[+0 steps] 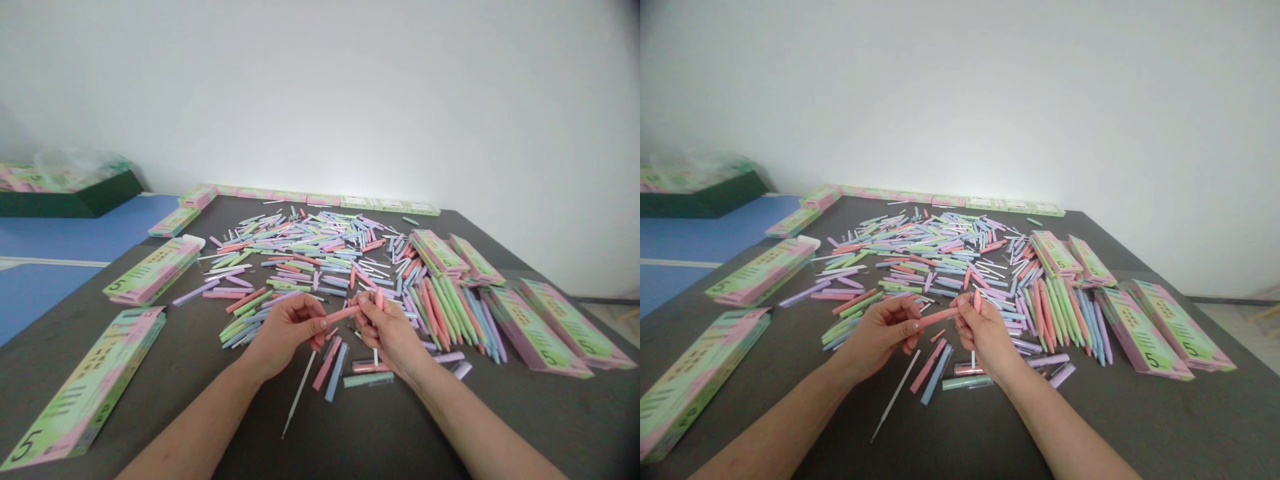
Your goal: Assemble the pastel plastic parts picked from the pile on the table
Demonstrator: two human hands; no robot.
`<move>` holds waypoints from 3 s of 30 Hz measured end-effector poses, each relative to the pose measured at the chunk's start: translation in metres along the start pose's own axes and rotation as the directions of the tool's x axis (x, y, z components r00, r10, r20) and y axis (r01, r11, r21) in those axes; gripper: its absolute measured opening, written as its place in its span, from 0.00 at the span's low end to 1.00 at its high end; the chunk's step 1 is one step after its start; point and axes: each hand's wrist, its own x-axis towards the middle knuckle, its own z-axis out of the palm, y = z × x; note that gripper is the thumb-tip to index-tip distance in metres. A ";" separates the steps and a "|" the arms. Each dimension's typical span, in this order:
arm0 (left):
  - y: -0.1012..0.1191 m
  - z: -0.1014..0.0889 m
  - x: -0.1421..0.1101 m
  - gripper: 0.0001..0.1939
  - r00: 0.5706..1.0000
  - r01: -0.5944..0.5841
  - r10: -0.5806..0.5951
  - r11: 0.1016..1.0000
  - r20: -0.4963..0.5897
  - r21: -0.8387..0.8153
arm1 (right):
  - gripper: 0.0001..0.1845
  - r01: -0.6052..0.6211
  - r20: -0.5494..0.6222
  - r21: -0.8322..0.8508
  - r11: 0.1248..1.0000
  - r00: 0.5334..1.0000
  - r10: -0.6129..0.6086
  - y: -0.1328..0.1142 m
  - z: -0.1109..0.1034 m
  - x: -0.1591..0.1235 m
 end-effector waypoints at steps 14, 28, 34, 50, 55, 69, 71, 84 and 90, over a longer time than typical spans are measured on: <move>-0.001 0.001 -0.001 0.15 0.998 -0.019 0.022 0.998 0.053 -0.060 | 0.17 -0.031 -0.002 0.058 0.998 1.000 0.031 0.000 0.001 0.000; -0.003 -0.001 0.001 0.12 0.991 -0.090 0.101 0.989 -0.092 0.117 | 0.20 -0.059 -0.027 0.018 0.998 0.998 0.060 0.005 -0.001 0.004; 0.002 0.000 0.000 0.13 0.984 -0.076 0.107 0.974 -0.140 0.213 | 0.14 0.093 -0.157 0.007 0.996 0.983 -0.090 -0.002 -0.010 0.010; 0.004 0.006 -0.001 0.11 0.995 -0.078 0.061 0.966 0.076 0.246 | 0.13 0.289 -0.099 0.072 0.955 0.954 -0.282 -0.018 -0.001 0.000; 0.003 0.007 -0.004 0.13 0.996 -0.040 0.013 0.950 0.088 0.310 | 0.13 0.362 -0.121 0.081 0.929 0.928 -0.351 -0.023 0.004 -0.003; 0.011 0.014 -0.005 0.12 0.993 -0.007 -0.033 0.940 0.111 0.342 | 0.12 0.401 -0.041 0.092 0.912 0.916 -0.399 -0.021 -0.004 0.000; 0.011 0.014 -0.005 0.12 0.993 -0.005 -0.035 0.942 0.112 0.336 | 0.12 0.431 -0.044 0.091 0.898 0.902 -0.429 -0.024 -0.005 -0.001; 0.003 0.010 -0.005 0.13 0.987 -0.032 -0.027 0.936 0.161 0.351 | 0.14 0.285 0.159 -0.169 0.943 0.953 -0.260 0.006 -0.013 0.003; -0.005 0.008 -0.004 0.15 0.986 -0.002 -0.058 0.931 0.154 0.365 | 0.14 0.241 0.238 -0.194 0.951 0.952 -0.193 0.014 -0.012 0.004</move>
